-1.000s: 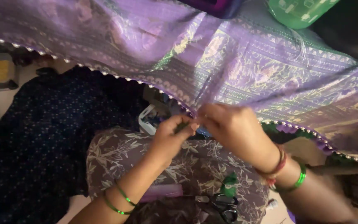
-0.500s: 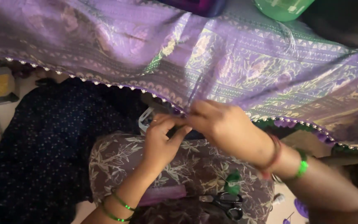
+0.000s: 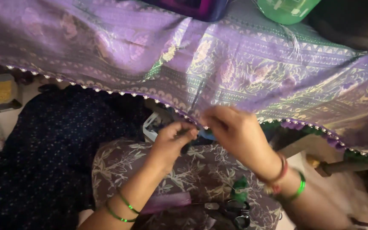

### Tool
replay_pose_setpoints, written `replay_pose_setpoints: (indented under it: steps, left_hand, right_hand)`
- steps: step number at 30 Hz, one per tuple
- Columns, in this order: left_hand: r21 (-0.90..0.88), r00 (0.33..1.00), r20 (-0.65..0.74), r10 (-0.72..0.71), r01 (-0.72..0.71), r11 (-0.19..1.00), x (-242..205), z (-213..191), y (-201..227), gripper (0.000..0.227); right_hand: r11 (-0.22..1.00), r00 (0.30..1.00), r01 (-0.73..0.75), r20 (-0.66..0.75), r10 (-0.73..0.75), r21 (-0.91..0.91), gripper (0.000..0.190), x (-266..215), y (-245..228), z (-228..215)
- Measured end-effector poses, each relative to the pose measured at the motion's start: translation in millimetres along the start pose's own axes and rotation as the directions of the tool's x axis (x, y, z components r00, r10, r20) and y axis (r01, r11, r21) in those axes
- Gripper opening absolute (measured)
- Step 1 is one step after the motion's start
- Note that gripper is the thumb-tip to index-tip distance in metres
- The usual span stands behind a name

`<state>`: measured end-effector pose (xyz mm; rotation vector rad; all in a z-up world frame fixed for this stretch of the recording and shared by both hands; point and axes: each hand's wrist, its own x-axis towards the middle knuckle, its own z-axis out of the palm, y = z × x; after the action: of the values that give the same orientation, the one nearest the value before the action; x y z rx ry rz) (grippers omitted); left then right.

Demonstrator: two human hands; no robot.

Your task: The recorder is attaching decorative green fabric and purple pom-pom fringe to the edge of a purple patterned textile.

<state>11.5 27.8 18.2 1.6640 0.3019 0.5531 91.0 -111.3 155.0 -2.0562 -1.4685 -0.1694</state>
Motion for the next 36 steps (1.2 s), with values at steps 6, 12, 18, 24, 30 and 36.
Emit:
replay_pose_setpoints:
  steps: [6,12,18,24,30,36]
  left_hand:
    - [-0.511,0.985,0.092,-0.145,0.171,0.842,-6.2,14.1,-20.2,0.016]
    - [0.167,0.952,-0.137,0.275,-0.252,0.953,-15.6,3.7,5.8,0.017]
    - [0.069,0.973,-0.147,0.177,-0.168,0.983,-7.0,-8.6,21.9,0.016]
    - [0.243,0.960,0.013,0.279,-0.274,0.931,2.6,-16.8,39.6,0.015]
    - [0.420,0.885,0.022,0.465,-0.430,0.799,7.3,-31.6,60.4,0.009]
    - [0.326,0.946,0.004,0.324,-0.308,0.894,1.0,-20.1,63.2,0.009]
  right_hand:
    - [0.668,0.809,-0.557,0.142,0.570,0.493,0.012,-36.5,37.9,42.8]
    - [0.375,0.800,-0.495,0.241,0.549,0.784,0.013,-40.2,57.7,59.0]
    - [0.372,0.807,-0.480,0.235,0.542,0.794,0.011,-42.6,59.7,57.5]
    - [0.340,0.812,-0.470,0.249,0.527,0.814,0.009,-40.6,60.1,56.9]
    - [0.364,0.799,-0.477,0.222,0.559,0.800,0.007,-44.1,64.4,59.9]
    - [0.457,0.800,-0.491,0.176,0.573,0.741,0.010,-39.9,57.9,59.5]
